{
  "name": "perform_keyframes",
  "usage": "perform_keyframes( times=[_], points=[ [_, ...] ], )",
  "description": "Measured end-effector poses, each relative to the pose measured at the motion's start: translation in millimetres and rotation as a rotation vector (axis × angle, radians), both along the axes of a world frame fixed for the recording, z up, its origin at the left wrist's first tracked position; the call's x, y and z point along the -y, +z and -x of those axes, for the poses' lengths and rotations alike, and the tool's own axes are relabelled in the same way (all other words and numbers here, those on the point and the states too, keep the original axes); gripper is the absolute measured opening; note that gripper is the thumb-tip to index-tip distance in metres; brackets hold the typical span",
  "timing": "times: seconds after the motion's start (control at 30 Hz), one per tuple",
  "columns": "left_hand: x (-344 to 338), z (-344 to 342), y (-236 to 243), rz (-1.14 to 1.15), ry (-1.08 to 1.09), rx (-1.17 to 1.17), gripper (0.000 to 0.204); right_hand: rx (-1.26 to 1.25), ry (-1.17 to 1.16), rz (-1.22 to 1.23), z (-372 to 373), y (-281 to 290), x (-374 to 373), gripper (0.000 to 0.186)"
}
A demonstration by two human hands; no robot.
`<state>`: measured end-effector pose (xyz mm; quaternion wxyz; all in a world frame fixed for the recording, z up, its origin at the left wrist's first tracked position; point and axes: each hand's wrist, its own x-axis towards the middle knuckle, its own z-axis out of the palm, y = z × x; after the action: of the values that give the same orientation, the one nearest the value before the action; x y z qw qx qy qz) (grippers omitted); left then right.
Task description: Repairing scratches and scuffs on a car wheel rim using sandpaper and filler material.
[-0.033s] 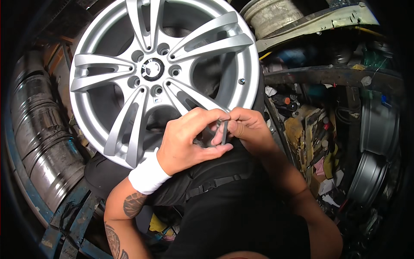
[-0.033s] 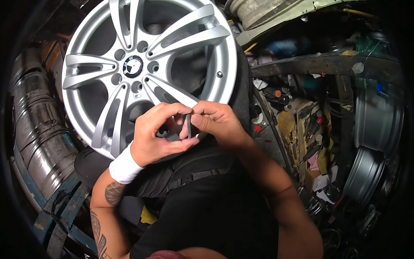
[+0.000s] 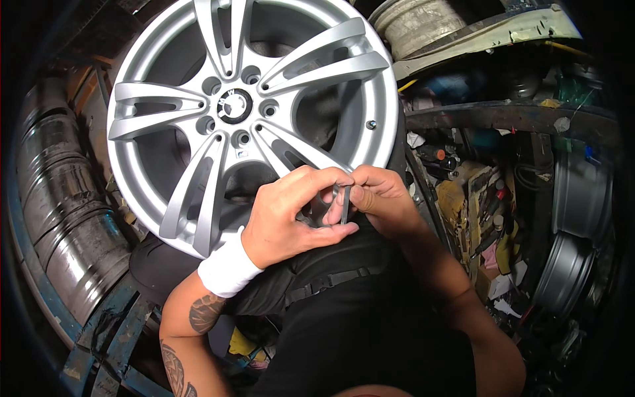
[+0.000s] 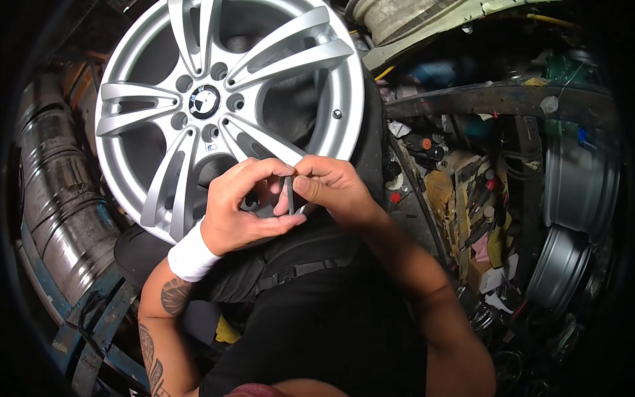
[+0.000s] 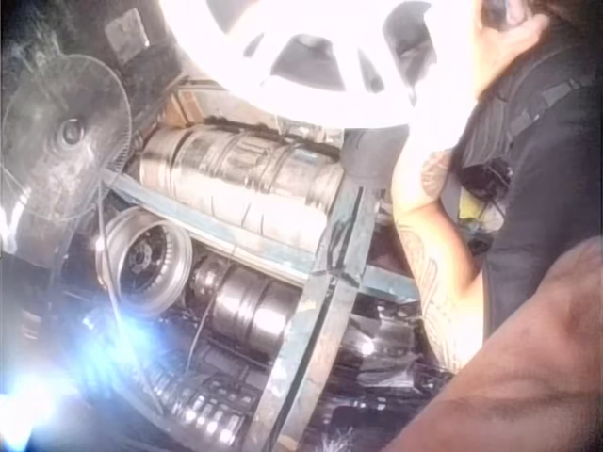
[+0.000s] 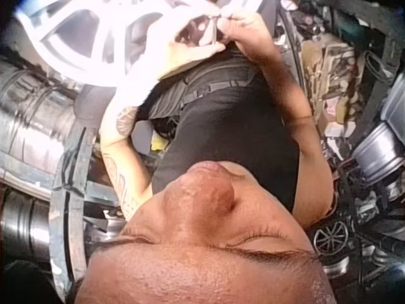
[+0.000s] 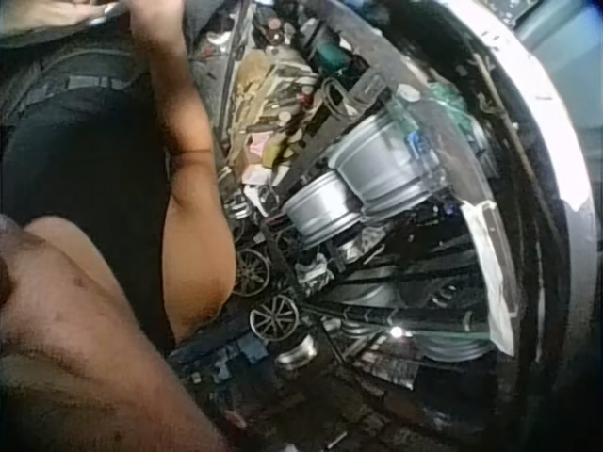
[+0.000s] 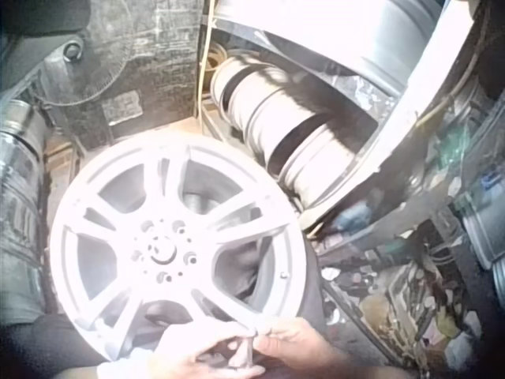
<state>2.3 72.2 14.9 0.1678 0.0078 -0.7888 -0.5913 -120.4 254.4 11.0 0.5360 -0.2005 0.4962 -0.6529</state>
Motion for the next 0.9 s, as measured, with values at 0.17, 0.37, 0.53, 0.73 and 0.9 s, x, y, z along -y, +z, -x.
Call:
perform_keyframes(
  times=[0.17,0.37,0.53,0.73,0.9],
  points=[
    [5.6,2.1,0.1,0.097,-0.020,-0.022,0.062,0.199,-0.046,0.215,-7.1,-18.6,3.8,0.022],
    [12.1,1.2,-3.2,0.449,0.116,-0.027,0.060,0.113,-0.109,0.106,-6.0,-21.8,9.1,0.016],
    [6.6,2.9,-3.8,0.168,0.195,0.083,0.058,-0.197,-0.158,-0.085,-9.5,-5.9,17.4,0.010],
    [10.1,1.0,-16.1,-0.299,0.175,0.233,0.019,-0.685,-0.152,-0.176,-13.3,2.2,21.6,0.010],
    [13.8,0.2,-2.2,-0.604,0.146,0.336,0.015,-0.927,-0.167,-0.094,-13.6,4.8,25.3,0.013]
  ],
)
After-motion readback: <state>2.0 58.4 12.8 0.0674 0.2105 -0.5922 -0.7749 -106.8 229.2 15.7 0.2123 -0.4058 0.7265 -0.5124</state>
